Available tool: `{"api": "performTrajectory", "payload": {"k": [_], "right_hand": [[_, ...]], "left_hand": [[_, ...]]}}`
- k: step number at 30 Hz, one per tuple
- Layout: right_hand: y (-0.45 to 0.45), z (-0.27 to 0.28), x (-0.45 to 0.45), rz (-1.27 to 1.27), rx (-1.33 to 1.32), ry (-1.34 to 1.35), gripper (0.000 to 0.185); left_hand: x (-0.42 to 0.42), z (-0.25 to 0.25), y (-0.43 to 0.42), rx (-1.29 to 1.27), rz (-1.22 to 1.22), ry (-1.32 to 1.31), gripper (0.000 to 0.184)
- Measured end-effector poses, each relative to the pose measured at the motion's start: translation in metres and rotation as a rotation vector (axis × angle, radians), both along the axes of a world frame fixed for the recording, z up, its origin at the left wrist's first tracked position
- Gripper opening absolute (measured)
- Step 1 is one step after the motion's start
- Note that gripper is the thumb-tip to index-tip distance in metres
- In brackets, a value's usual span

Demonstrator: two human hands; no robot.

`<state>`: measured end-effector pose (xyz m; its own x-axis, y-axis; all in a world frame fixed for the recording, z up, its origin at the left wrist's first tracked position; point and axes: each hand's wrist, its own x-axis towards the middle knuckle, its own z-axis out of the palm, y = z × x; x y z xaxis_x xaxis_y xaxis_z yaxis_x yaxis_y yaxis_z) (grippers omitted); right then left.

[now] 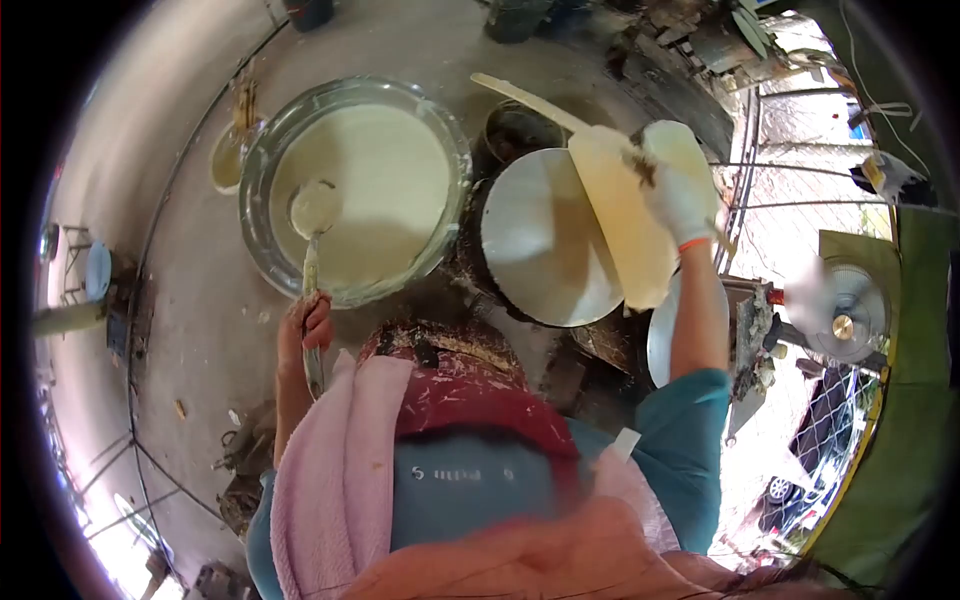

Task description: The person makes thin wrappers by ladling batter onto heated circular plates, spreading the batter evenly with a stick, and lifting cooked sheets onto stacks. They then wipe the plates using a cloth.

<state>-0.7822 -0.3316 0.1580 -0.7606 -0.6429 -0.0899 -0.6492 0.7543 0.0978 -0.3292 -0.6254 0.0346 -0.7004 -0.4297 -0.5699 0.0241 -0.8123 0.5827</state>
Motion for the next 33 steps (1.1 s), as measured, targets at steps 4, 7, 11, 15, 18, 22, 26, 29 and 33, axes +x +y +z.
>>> {"api": "performTrajectory", "payload": {"k": [4, 7, 11, 15, 18, 22, 26, 29, 33], "right_hand": [[0.022, 0.054, -0.107, 0.100, -0.102, 0.026, 0.034], [0.034, 0.122, -0.143, -0.152, -0.031, 0.180, 0.039], [0.128, 0.137, -0.219, -0.153, -0.717, 0.020, 0.044], [0.210, 0.078, -0.252, -0.559, -1.293, -0.019, 0.037], [0.268, -0.029, -0.279, -0.676, -1.541, -0.084, 0.024], [0.318, -0.210, -0.279, -0.902, -1.683, -0.127, 0.024], [0.305, -0.296, -0.242, -1.238, -1.722, -0.149, 0.031], [0.306, -0.339, -0.235, -1.174, -1.693, -0.093, 0.035], [0.295, -0.265, -0.201, -1.225, -0.946, 0.079, 0.044]], "left_hand": [[-0.032, -0.012, 0.016, 0.020, -0.015, 0.032, 0.021], [-0.060, -0.018, 0.026, 0.034, -0.001, 0.050, 0.019], [-0.099, 0.000, 0.046, 0.008, 0.010, 0.058, 0.018], [-0.127, 0.016, 0.066, -0.038, 0.008, 0.054, 0.019], [-0.143, 0.024, 0.080, -0.047, 0.039, 0.044, 0.019], [-0.153, 0.021, 0.091, 0.026, 0.067, 0.073, 0.018], [-0.155, 0.018, 0.092, 0.104, 0.075, 0.076, 0.017], [-0.158, 0.024, 0.094, 0.029, 0.063, -0.015, 0.020], [-0.159, 0.018, 0.081, -0.025, -0.037, -0.024, 0.026]]}}
